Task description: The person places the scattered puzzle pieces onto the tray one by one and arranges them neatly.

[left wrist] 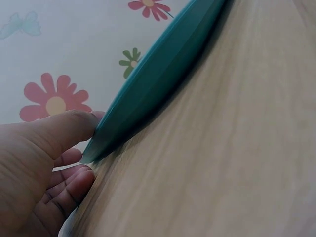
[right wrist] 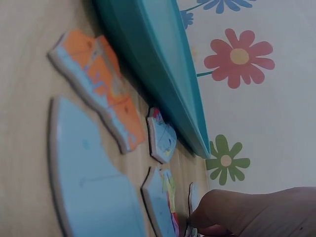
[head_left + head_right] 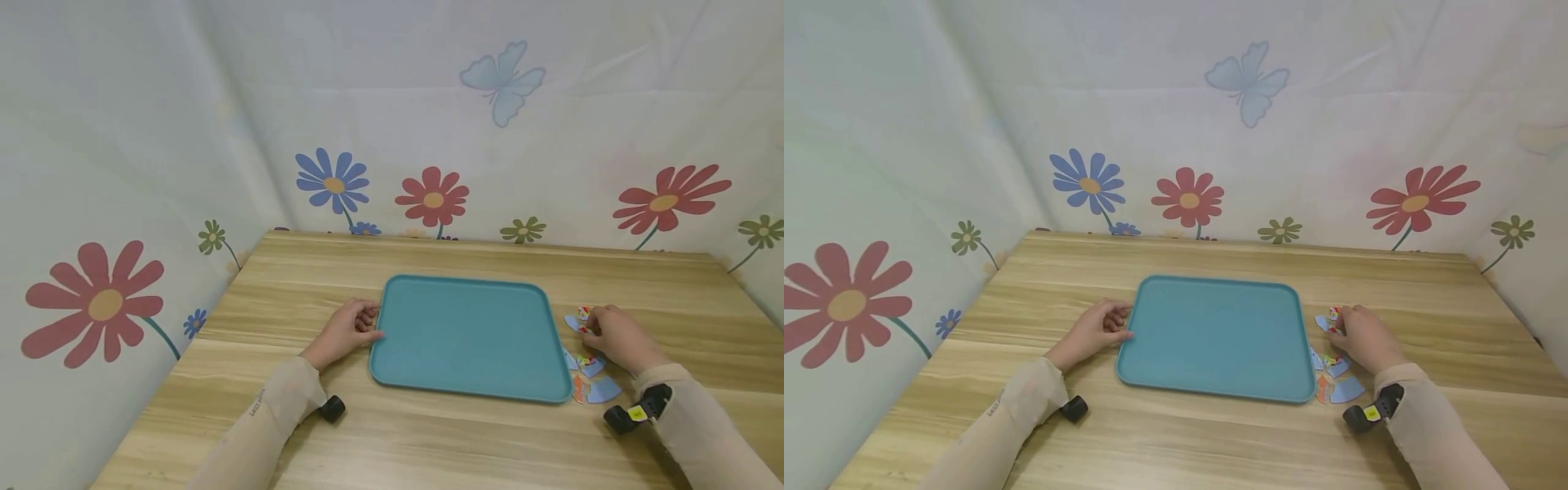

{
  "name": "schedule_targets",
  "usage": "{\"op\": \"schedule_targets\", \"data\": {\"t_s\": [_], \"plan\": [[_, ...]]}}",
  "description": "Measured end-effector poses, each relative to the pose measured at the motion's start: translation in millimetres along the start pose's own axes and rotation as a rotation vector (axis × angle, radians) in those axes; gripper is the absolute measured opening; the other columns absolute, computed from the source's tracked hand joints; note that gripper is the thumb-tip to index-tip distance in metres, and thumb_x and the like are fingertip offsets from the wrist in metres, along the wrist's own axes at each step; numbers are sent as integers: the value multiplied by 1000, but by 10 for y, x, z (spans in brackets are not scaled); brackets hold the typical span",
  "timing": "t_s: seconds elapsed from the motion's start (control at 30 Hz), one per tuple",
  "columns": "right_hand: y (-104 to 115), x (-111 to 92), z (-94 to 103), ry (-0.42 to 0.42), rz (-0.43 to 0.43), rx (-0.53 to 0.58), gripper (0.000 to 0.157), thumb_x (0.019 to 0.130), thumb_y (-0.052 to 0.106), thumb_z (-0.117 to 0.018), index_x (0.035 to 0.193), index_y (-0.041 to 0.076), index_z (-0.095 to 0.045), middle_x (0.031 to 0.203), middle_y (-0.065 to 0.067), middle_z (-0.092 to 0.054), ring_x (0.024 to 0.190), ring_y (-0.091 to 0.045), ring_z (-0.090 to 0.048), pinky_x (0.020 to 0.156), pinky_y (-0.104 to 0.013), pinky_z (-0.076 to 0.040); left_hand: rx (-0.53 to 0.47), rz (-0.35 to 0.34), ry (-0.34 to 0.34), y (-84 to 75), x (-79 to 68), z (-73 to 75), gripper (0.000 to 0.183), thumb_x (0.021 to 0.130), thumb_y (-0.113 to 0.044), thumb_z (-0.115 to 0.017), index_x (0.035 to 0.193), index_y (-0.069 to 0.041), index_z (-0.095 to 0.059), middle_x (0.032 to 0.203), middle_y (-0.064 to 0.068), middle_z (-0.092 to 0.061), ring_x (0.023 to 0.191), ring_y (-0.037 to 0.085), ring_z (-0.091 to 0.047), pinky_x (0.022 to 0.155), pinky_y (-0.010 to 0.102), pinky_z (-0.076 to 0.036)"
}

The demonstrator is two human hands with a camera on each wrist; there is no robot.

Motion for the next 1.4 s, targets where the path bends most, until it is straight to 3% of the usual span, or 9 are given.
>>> {"op": "schedule_targets", "data": {"t_s": [0.43,0.7,1.07,1.4], "plan": [[-11,-34,-15,35,-12,-10,27,78,15,-72,90,-6,-59,81,-15,-59,69,-23,-52,61,-38,-48,-14,9,11,5,-5,-58,55,81,-12,-78,128,4,-55,106,15,-56,89,18,-55,77,26,-52],[92,-31,180,11,31,14,24,81,13,-71,92,-5,-59,84,-17,-62,73,-25,-56,64,-41,-50,5,2,10,-10,-12,-50,54,82,-14,-77,128,3,-55,106,15,-57,90,19,-56,79,30,-52],[444,83,477,-22,135,-51,25,80,15,-72,91,-5,-60,80,-14,-63,68,-22,-57,63,-41,-50,24,-5,1,7,21,-49,55,81,-15,-77,128,3,-55,105,14,-56,88,18,-56,78,29,-52],[929,254,534,-20,176,-76,24,83,17,-72,95,-2,-62,85,-12,-66,71,-21,-59,67,-40,-52,29,-7,-3,34,25,-24,55,82,-15,-77,128,2,-55,106,14,-57,90,19,-57,80,30,-53]]}}
Point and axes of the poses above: each hand's wrist, its own x-axis towards the middle knuckle, its own z-axis out of the back of the hand, y = z × x, the point moved 8 cm from there along x, towards the middle knuckle
